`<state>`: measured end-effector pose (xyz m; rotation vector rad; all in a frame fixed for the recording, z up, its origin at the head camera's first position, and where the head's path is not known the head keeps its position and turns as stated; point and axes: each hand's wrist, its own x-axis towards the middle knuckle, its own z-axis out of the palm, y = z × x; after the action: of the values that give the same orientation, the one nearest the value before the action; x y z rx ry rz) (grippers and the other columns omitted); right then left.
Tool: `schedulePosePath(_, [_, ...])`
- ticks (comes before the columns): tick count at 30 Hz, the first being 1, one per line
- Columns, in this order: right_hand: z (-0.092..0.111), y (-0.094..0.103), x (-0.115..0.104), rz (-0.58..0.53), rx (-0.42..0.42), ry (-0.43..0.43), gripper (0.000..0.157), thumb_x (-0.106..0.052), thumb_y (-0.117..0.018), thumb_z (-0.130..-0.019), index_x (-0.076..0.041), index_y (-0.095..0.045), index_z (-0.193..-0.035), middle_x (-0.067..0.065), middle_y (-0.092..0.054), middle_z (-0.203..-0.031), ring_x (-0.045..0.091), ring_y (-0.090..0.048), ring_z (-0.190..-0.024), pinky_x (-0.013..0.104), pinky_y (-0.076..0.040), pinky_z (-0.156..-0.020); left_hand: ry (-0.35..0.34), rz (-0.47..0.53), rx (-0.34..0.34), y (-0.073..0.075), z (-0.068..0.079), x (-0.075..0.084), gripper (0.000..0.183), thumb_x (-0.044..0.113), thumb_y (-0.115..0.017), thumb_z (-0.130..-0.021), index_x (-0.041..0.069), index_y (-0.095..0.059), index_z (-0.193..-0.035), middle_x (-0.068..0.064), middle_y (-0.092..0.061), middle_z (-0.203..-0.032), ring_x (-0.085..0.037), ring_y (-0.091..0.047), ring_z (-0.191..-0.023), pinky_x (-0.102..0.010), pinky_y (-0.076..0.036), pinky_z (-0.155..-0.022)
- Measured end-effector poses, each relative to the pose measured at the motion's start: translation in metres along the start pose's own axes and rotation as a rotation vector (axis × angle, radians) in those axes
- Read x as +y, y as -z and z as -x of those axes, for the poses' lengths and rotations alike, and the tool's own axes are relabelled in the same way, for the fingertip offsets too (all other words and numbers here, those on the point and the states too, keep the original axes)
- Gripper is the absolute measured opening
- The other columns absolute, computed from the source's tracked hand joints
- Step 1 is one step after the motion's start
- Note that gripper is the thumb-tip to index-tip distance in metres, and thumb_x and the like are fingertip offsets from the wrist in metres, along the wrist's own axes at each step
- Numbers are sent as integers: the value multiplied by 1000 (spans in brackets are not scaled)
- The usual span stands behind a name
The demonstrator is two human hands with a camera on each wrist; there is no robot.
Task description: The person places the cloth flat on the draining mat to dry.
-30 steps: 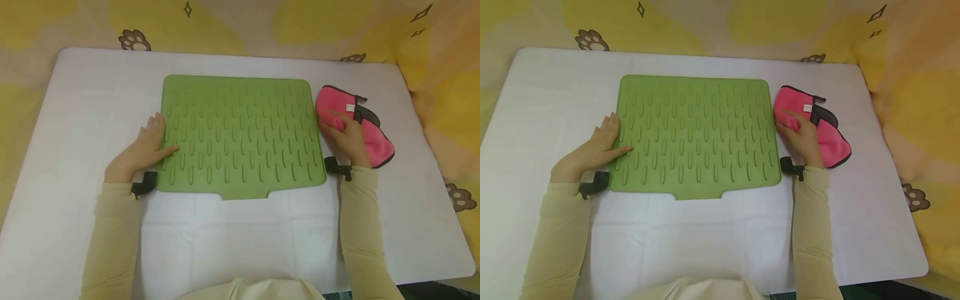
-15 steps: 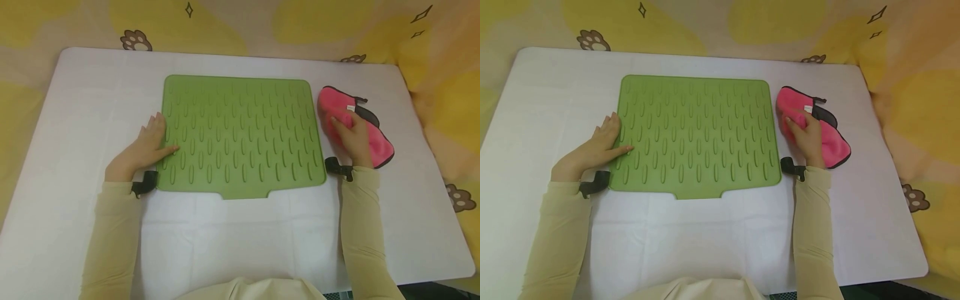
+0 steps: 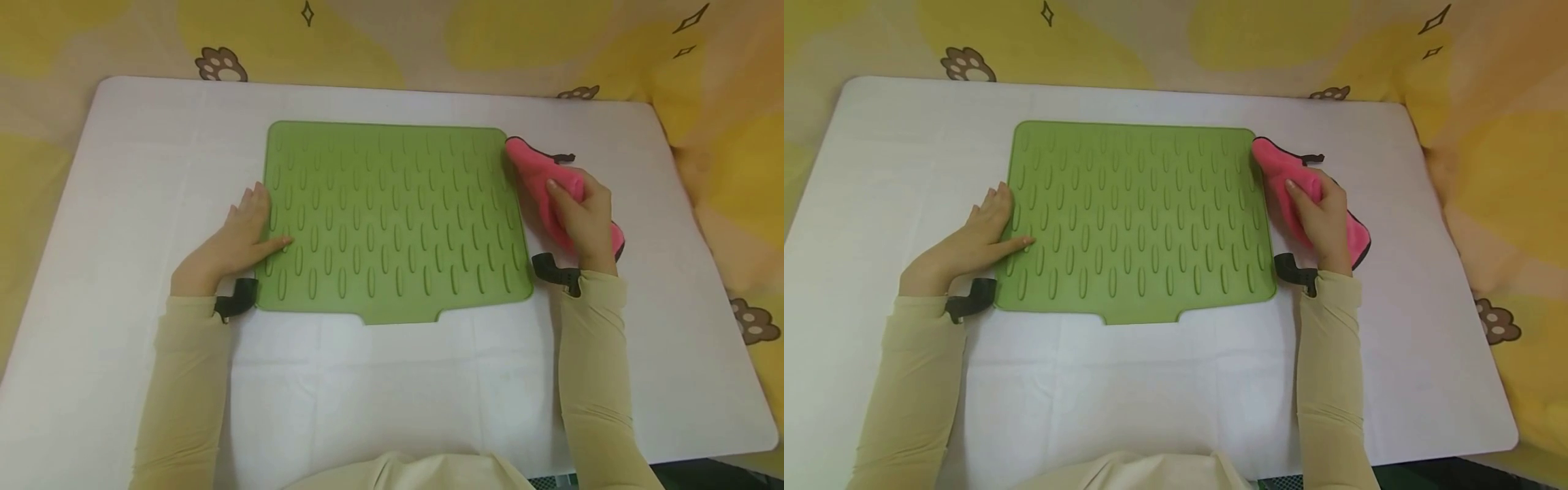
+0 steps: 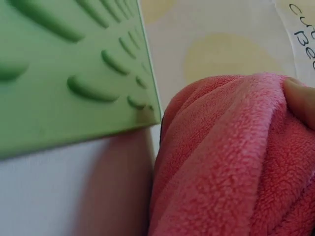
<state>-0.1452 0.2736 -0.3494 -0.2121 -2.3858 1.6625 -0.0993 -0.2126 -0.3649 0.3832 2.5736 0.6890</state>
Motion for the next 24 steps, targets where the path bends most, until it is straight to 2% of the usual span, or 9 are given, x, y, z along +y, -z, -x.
schedulePosePath(12, [13,-14,-25,-150,-29,-4,13,-8,-71,-84,-14,-74,-94,-6,-62,-73,6,-48,-69,18,-36,-56,-1,19,7,0,1,0,91,35,-47,-98,-10,20,-139,-26,23,-147,-37,22,-136,-54,11,-110])
schedulePosePath(24, [22,-27,-36,-246,-70,-7,12,-7,-71,-83,-12,-73,-94,-4,-62,-72,5,-50,-66,17,-39,-54,-1,19,15,-1,0,-1,92,34,-48,-98,-12,19,-139,-27,22,-148,-39,21,-136,-56,9,-109])
